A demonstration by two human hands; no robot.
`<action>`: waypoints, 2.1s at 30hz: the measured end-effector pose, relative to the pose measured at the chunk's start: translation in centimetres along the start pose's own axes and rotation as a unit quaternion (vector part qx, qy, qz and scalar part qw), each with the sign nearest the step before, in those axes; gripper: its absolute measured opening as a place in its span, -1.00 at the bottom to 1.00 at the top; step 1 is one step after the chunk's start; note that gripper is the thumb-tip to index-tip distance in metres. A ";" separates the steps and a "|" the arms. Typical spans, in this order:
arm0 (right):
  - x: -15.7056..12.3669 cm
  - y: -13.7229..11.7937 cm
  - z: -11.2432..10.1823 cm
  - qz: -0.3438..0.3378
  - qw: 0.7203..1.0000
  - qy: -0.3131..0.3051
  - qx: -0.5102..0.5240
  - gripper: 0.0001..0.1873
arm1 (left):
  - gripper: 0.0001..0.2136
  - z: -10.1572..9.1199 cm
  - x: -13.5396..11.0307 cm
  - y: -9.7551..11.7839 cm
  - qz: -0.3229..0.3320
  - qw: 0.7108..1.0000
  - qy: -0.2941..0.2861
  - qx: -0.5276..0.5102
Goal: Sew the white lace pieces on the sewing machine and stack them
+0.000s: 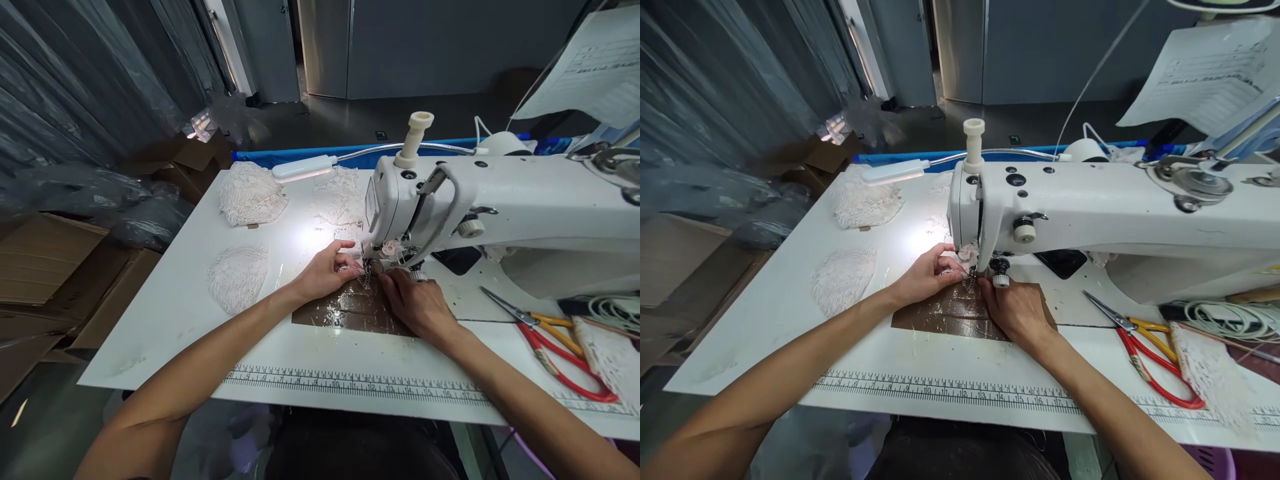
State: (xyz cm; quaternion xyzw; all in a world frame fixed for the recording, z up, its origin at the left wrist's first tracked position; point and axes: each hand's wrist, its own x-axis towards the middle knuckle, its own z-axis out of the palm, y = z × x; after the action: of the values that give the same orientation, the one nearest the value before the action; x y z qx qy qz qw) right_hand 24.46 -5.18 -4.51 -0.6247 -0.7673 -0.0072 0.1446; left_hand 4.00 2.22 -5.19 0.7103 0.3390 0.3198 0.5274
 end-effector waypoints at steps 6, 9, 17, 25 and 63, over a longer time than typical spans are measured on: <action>0.9 -1.0 0.7 0.002 1.000 -0.004 -0.023 -0.59 | -0.51 0.1 0.3 -0.6 -0.023 0.999 0.012 -0.022; 1.2 -1.3 1.0 -0.012 1.000 -0.002 -0.003 -0.58 | -0.47 0.1 0.3 -0.7 -0.032 0.999 0.014 -0.026; 1.9 -1.5 1.4 -0.050 0.997 0.065 -0.014 -0.53 | -0.47 0.2 0.4 -0.9 -0.038 0.999 0.018 -0.024; 0.8 -1.4 1.3 -0.063 0.993 0.083 0.056 -0.54 | -0.50 0.2 -0.2 -0.4 0.031 0.998 0.004 0.062; -1.6 3.5 0.8 -0.050 0.961 0.158 0.221 -0.80 | -0.87 0.3 -6.5 6.8 0.234 0.906 -0.230 0.267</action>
State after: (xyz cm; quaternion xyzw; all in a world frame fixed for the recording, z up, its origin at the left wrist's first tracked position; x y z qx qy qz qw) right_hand 27.95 -5.75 -6.27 -0.5286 -0.7477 0.0571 0.3979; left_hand 1.58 -4.69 0.67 0.9372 0.1055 0.1596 0.2918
